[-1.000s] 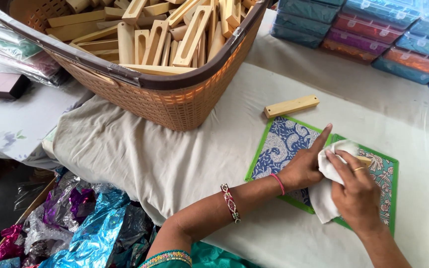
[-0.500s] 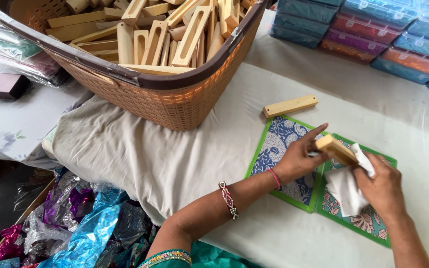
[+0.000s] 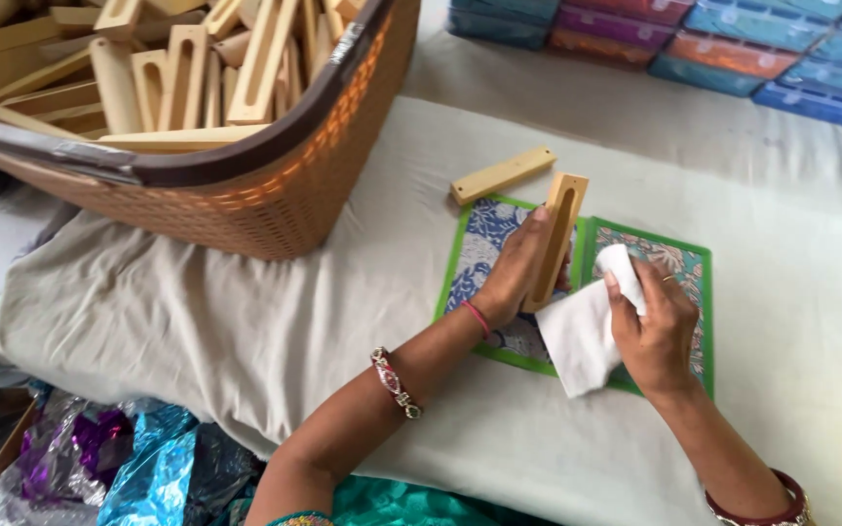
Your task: Cleaning small wooden blocks with a white cloth and selecting shiny wrapping material from a box.
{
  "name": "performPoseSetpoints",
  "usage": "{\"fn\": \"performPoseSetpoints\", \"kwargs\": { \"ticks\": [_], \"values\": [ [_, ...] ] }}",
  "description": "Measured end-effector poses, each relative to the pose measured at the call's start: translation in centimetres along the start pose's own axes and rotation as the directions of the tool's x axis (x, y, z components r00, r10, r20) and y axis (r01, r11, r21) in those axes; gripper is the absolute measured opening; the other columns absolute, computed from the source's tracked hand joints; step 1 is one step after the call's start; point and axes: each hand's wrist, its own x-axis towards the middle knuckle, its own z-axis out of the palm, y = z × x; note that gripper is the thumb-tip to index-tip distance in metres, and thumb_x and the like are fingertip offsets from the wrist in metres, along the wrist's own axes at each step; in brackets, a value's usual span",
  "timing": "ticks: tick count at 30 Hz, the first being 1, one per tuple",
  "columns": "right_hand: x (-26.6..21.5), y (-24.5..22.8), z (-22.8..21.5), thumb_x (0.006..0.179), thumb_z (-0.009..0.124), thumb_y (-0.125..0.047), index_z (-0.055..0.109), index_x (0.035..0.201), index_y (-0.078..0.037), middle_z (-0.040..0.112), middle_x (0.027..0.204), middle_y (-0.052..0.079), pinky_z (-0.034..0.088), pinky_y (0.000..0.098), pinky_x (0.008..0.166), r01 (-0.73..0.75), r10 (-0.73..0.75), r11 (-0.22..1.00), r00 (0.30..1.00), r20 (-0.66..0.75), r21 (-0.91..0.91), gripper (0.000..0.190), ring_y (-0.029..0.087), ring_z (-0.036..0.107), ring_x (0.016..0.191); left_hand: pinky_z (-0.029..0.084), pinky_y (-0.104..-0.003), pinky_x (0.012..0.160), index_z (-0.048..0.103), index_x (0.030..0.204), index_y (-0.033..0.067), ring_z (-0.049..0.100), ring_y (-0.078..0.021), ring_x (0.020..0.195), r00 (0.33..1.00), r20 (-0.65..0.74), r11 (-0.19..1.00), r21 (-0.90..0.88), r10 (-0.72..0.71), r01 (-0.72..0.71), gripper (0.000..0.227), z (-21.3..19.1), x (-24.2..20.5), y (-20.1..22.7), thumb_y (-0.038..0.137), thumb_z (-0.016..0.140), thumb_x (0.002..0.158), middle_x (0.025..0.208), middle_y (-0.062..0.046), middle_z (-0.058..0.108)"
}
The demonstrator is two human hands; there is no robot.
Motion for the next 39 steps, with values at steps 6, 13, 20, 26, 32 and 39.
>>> {"fn": "performPoseSetpoints", "kwargs": {
  "ticks": [6, 13, 20, 26, 32, 39],
  "values": [
    [-0.1, 0.5, -0.7, 0.093, 0.070, 0.001, 0.071, 0.128, -0.005, 0.061, 0.125, 0.013, 0.058, 0.0398, 0.085, 0.092, -0.104, 0.985, 0.991, -0.082, -0.144, 0.035, 0.029, 0.067, 0.108, 0.058, -0.028, 0.090, 0.044, 0.153, 0.0031, 0.066, -0.0134, 0.109, 0.954, 0.298, 0.982, 0.180, 0.007, -0.064, 0.063, -0.1, 1.3, -4.0, 0.050, 0.042, 0.111, 0.125, -0.007, 0.063],
    [-0.5, 2.3, 0.3, 0.091, 0.073, -0.001, 0.069, 0.129, -0.004, 0.060, 0.126, 0.012, 0.060, 0.0396, 0.089, 0.130, -0.148, 0.944, 0.988, -0.036, -0.302, 0.039, 0.027, 0.068, 0.107, 0.061, -0.031, 0.054, 0.032, 0.160, 0.0036, 0.064, -0.0174, 0.068, 0.952, 0.269, 0.977, 0.190, -0.147, 0.097, 0.070, 1.6, -1.1, -0.3, 0.050, 0.038, 0.107, 0.087, -0.013, 0.060],
    [-0.7, 2.8, 0.4, 0.093, 0.073, -0.004, 0.073, 0.127, -0.008, 0.059, 0.129, 0.009, 0.058, 0.0377, 0.084, 0.009, -0.007, 0.947, 1.000, 0.007, -0.320, 0.034, 0.023, 0.069, 0.098, 0.060, -0.032, 0.052, 0.041, 0.152, -0.0023, 0.067, -0.0198, 0.066, 0.958, 0.213, 0.975, 0.146, -0.194, 0.165, 0.068, 1.3, -0.3, -1.2, 0.047, 0.041, 0.105, 0.087, -0.014, 0.064],
    [-0.8, 2.5, 1.6, 0.090, 0.073, -0.003, 0.072, 0.132, -0.005, 0.059, 0.130, 0.010, 0.059, 0.0367, 0.085, 0.094, -0.083, 0.943, 0.995, 0.046, -0.320, 0.042, 0.026, 0.069, 0.104, 0.061, -0.035, 0.074, 0.049, 0.146, -0.0059, 0.070, -0.0230, 0.087, 0.970, 0.178, 0.973, 0.188, -0.166, 0.132, 0.066, 0.4, 1.0, -3.0, 0.047, 0.040, 0.107, 0.109, -0.022, 0.067],
    [-0.8, -0.9, 1.2, 0.077, 0.074, 0.002, 0.074, 0.111, -0.003, 0.063, 0.122, 0.011, 0.060, 0.0369, 0.083, 0.259, -0.231, 0.935, 0.963, 0.138, -0.242, 0.035, 0.028, 0.067, 0.106, 0.060, -0.035, 0.089, 0.049, 0.146, -0.0014, 0.069, -0.0230, 0.101, 0.976, 0.178, 0.991, 0.074, -0.125, 0.113, 0.057, -0.1, 1.0, -2.2, 0.040, 0.037, 0.108, 0.119, -0.019, 0.066],
    [-0.2, 1.5, 0.3, 0.070, 0.069, 0.006, 0.080, 0.106, -0.009, 0.065, 0.118, 0.005, 0.059, 0.0366, 0.079, 0.222, -0.190, 0.924, 0.973, 0.132, -0.310, 0.040, 0.024, 0.066, 0.103, 0.060, -0.034, 0.081, 0.051, 0.144, -0.0068, 0.070, -0.0228, 0.093, 0.973, 0.172, 0.988, 0.048, -0.150, 0.144, 0.058, 0.4, 0.4, -1.6, 0.039, 0.043, 0.109, 0.109, -0.017, 0.070]
  ]
}}
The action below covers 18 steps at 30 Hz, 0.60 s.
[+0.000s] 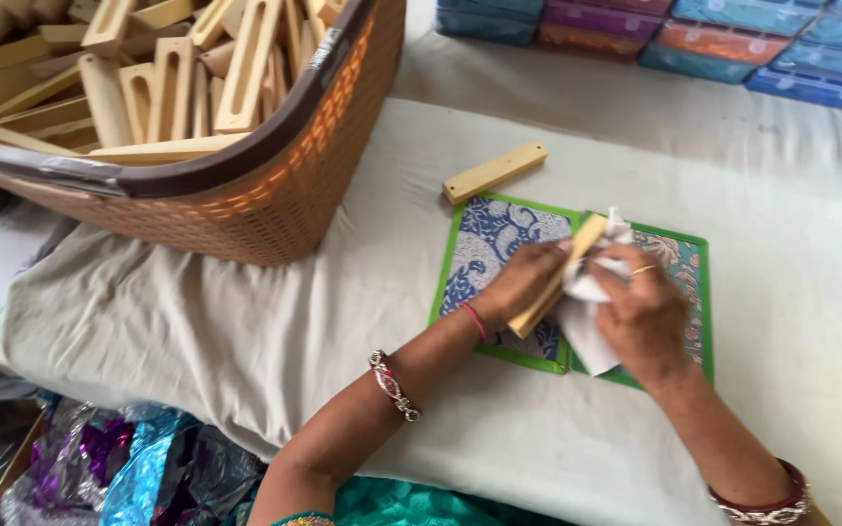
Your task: Cleaning small wooden blocks with a white cloth and selecting shiny wrapping material from a box.
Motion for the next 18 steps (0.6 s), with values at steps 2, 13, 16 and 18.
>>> {"fn": "performPoseSetpoints", "kwargs": {
  "ticks": [2, 13, 16, 18],
  "values": [
    [0.3, 0.1, -0.8, 0.073, 0.069, 0.006, 0.080, 0.109, -0.010, 0.064, 0.118, 0.005, 0.059, 0.0369, 0.081, 0.004, -0.006, 0.998, 0.999, -0.041, -0.058, 0.041, 0.025, 0.065, 0.106, 0.060, -0.033, 0.080, 0.050, 0.146, -0.0041, 0.070, -0.0222, 0.093, 1.000, -0.022, 0.993, 0.120, -0.004, 0.007, 0.060, 0.5, -0.4, 0.6, 0.041, 0.043, 0.108, 0.110, -0.017, 0.071],
    [-0.4, -3.3, 0.0, 0.071, 0.071, 0.004, 0.077, 0.102, -0.001, 0.065, 0.117, 0.011, 0.060, 0.0382, 0.083, 0.022, -0.033, 0.988, 0.997, 0.068, 0.152, 0.032, 0.027, 0.068, 0.102, 0.058, -0.028, 0.089, 0.050, 0.152, 0.0021, 0.070, -0.0178, 0.101, 0.990, -0.066, 0.979, 0.169, 0.128, -0.115, 0.060, -0.1, 0.0, 0.1, 0.042, 0.045, 0.107, 0.118, -0.017, 0.071],
    [-0.9, -3.7, 0.1, 0.072, 0.073, 0.001, 0.074, 0.100, 0.001, 0.065, 0.116, 0.012, 0.060, 0.0369, 0.081, 0.103, -0.133, 0.947, 0.988, 0.078, 0.305, 0.028, 0.027, 0.069, 0.103, 0.058, -0.029, 0.087, 0.046, 0.156, 0.0055, 0.066, -0.0169, 0.100, 0.972, -0.169, 0.986, -0.019, 0.162, -0.168, 0.062, -0.1, 0.0, 0.5, 0.040, 0.050, 0.105, 0.119, -0.015, 0.068],
    [-1.7, -2.4, 0.8, 0.075, 0.066, 0.005, 0.075, 0.101, -0.004, 0.068, 0.117, 0.006, 0.061, 0.0330, 0.083, -0.007, -0.005, 0.879, 1.000, 0.024, 0.477, 0.029, 0.021, 0.071, 0.101, 0.056, -0.028, 0.088, 0.043, 0.157, 0.0061, 0.063, -0.0154, 0.104, 0.957, -0.247, 0.979, -0.096, 0.153, -0.181, 0.066, 0.0, -0.2, 0.9, 0.041, 0.055, 0.103, 0.123, -0.012, 0.066]
  ]
}}
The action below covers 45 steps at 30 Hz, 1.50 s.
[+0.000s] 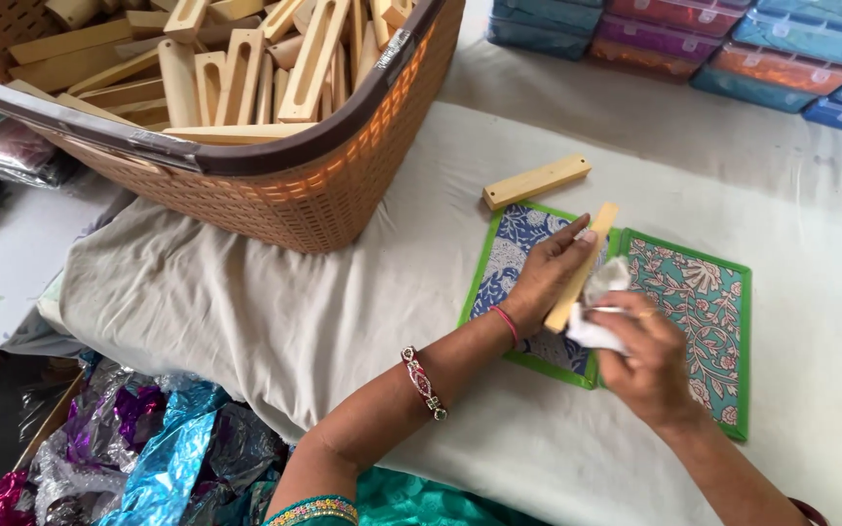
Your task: Cleaning small wooden blocks with a white cloth and selecting shiny wrapping material from a box.
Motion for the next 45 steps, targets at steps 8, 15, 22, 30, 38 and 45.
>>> {"fn": "performPoseSetpoints", "kwargs": {
  "ticks": [8, 15, 22, 30, 38, 45],
  "values": [
    [2.2, -4.1, -0.7, 0.084, 0.073, -0.019, 0.071, 0.120, 0.000, 0.060, 0.132, 0.010, 0.053, 0.0424, 0.098, 0.147, -0.146, 0.967, 0.989, 0.018, -0.207, 0.040, 0.030, 0.058, 0.117, 0.050, -0.032, 0.101, 0.039, 0.157, 0.0029, 0.058, -0.0255, 0.123, 0.981, 0.104, 0.983, -0.059, -0.166, 0.172, 0.083, 0.1, 0.2, 0.2, 0.066, 0.027, 0.104, 0.139, -0.020, 0.057],
    [1.3, 0.9, -0.9, 0.097, 0.065, -0.025, 0.068, 0.129, -0.003, 0.057, 0.144, 0.012, 0.051, 0.0414, 0.103, -0.058, 0.031, 0.901, 0.997, -0.069, -0.429, 0.039, 0.033, 0.055, 0.124, 0.047, -0.039, 0.110, 0.042, 0.154, 0.0009, 0.056, -0.0355, 0.132, 0.943, 0.294, 0.957, 0.283, -0.156, 0.070, 0.101, 1.6, -1.4, 0.9, 0.078, 0.013, 0.097, 0.142, -0.028, 0.057],
    [1.6, 5.3, -1.7, 0.098, 0.064, -0.015, 0.060, 0.140, -0.004, 0.063, 0.131, 0.009, 0.048, 0.0289, 0.099, -0.403, 0.447, 0.770, 0.894, 0.032, 0.494, 0.043, 0.016, 0.059, 0.117, 0.038, -0.044, 0.116, 0.037, 0.161, 0.0040, 0.046, -0.0366, 0.141, 0.957, 0.272, 0.849, 0.524, -0.098, -0.062, 0.101, 1.8, -2.1, 0.5, 0.080, 0.027, 0.095, 0.149, -0.025, 0.050],
    [1.0, 8.7, -0.9, 0.108, 0.067, -0.006, 0.057, 0.130, -0.002, 0.064, 0.124, 0.003, 0.054, 0.0255, 0.104, -0.186, 0.636, 0.572, 0.716, -0.288, 0.799, 0.024, 0.008, 0.063, 0.111, 0.050, -0.044, 0.105, 0.042, 0.158, 0.0065, 0.057, -0.0221, 0.125, 0.889, 0.344, 0.893, -0.224, -0.303, 0.391, 0.076, 1.6, -1.4, -0.5, 0.062, 0.038, 0.106, 0.142, -0.013, 0.054],
    [1.3, 5.7, -0.9, 0.109, 0.066, -0.007, 0.062, 0.136, 0.001, 0.065, 0.136, 0.019, 0.054, 0.0359, 0.103, -0.238, 0.254, 0.967, 0.936, -0.243, 0.094, 0.028, 0.026, 0.065, 0.121, 0.058, -0.033, 0.083, 0.048, 0.157, 0.0074, 0.059, -0.0213, 0.107, 0.913, 0.283, 0.941, -0.084, -0.293, 0.328, 0.074, 1.0, -0.1, -3.0, 0.062, 0.035, 0.109, 0.128, -0.016, 0.058],
    [1.6, 0.7, 0.2, 0.094, 0.066, -0.020, 0.066, 0.132, 0.000, 0.059, 0.147, 0.015, 0.051, 0.0466, 0.107, -0.007, 0.000, 0.984, 0.999, -0.036, -0.179, 0.042, 0.032, 0.057, 0.129, 0.056, -0.036, 0.089, 0.050, 0.146, 0.0008, 0.064, -0.0231, 0.110, 0.949, 0.120, 0.946, -0.104, -0.293, 0.306, 0.080, 1.0, -0.3, -2.4, 0.067, 0.029, 0.107, 0.126, -0.018, 0.063]
  ]
}}
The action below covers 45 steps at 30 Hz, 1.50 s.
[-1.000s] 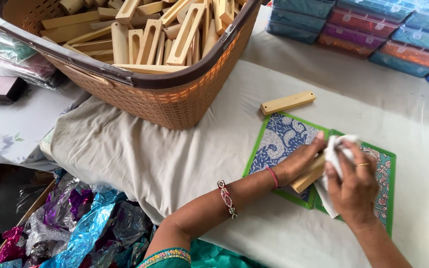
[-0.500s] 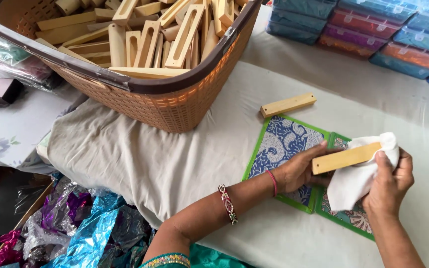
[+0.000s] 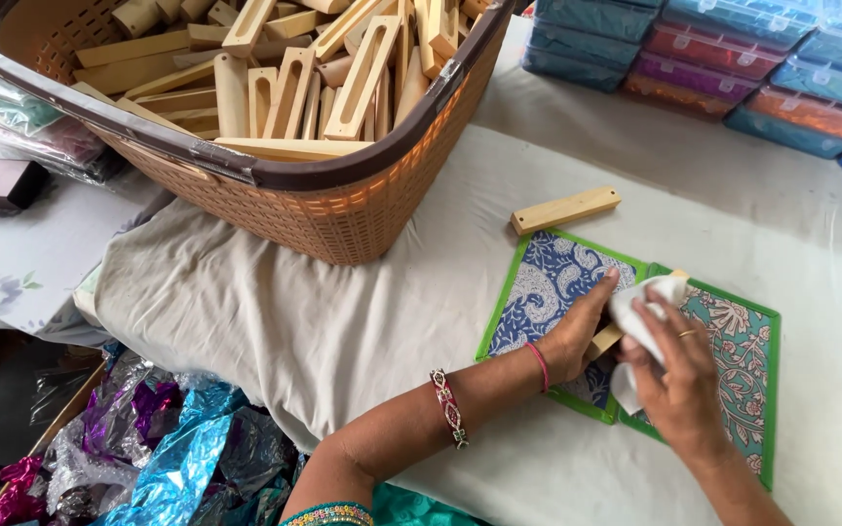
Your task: Cleaning small wooden blocks with a white cloth and selecting shiny wrapping material from a box.
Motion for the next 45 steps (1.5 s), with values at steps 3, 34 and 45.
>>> {"fn": "performPoseSetpoints", "kwargs": {
  "ticks": [3, 34, 45],
  "values": [
    [0.3, -2.8, -0.9, 0.092, 0.067, -0.021, 0.066, 0.125, 0.000, 0.062, 0.140, 0.015, 0.050, 0.0464, 0.104, 0.057, -0.061, 0.995, 0.997, 0.053, 0.079, 0.039, 0.031, 0.058, 0.122, 0.056, -0.036, 0.100, 0.052, 0.145, 0.0017, 0.065, -0.0243, 0.116, 1.000, -0.002, 0.994, -0.113, 0.003, -0.004, 0.085, -0.2, -0.1, -0.1, 0.072, 0.025, 0.106, 0.126, -0.016, 0.065],
    [0.1, 0.6, -2.8, 0.083, 0.063, 0.001, 0.067, 0.116, 0.000, 0.066, 0.126, 0.011, 0.057, 0.0398, 0.091, 0.059, -0.013, 0.973, 0.980, -0.201, 0.224, 0.034, 0.027, 0.067, 0.110, 0.058, -0.026, 0.072, 0.054, 0.136, -0.0047, 0.067, -0.0156, 0.090, 0.996, 0.050, 0.974, -0.215, 0.080, -0.067, 0.045, -0.8, -0.8, 1.9, 0.024, 0.054, 0.101, 0.114, -0.016, 0.071],
    [0.6, -0.7, -1.2, 0.084, 0.070, -0.004, 0.066, 0.129, -0.002, 0.056, 0.140, 0.016, 0.054, 0.0440, 0.107, 0.046, -0.046, 0.999, 0.998, -0.031, -0.005, 0.046, 0.035, 0.056, 0.130, 0.059, -0.030, 0.069, 0.059, 0.123, 0.0010, 0.067, -0.0184, 0.085, 0.996, -0.074, 0.995, -0.086, -0.053, 0.047, 0.055, 0.0, -1.3, 3.0, 0.051, 0.044, 0.105, 0.098, -0.011, 0.068]
  ]
}}
